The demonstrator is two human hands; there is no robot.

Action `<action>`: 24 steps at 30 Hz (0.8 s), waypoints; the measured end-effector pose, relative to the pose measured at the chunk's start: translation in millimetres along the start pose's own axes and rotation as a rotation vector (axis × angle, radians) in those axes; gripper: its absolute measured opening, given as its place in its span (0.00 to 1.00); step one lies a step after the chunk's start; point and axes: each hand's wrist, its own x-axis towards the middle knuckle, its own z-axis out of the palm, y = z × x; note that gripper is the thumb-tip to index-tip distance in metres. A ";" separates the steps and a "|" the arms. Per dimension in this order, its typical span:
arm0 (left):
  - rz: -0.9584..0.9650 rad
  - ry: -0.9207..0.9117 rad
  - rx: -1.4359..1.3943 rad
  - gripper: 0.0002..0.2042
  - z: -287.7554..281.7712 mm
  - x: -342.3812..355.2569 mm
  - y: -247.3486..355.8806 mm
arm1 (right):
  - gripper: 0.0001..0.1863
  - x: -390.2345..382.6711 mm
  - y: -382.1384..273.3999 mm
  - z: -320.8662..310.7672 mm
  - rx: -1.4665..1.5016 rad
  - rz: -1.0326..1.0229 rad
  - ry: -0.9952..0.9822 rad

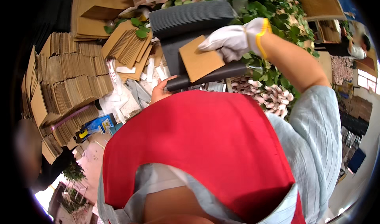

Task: The person bundles roses by hand using a gray folding guide and secures them with a clear film.

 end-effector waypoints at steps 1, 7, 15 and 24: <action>-0.010 0.018 0.005 0.19 -0.9 -3.3 0.5 | 0.22 23.4 4.1 3.3 -0.012 -0.034 -0.044; 0.069 0.072 0.198 0.22 3.3 -8.8 19.6 | 0.21 67.3 20.1 23.6 -0.147 -0.273 0.182; 0.593 -0.223 1.110 0.11 -40.0 40.2 96.3 | 0.18 52.3 7.9 30.8 -0.040 -0.348 0.225; 0.333 -0.232 1.016 0.13 -13.3 91.9 115.7 | 0.11 37.5 -7.8 38.0 -1.178 -0.326 0.269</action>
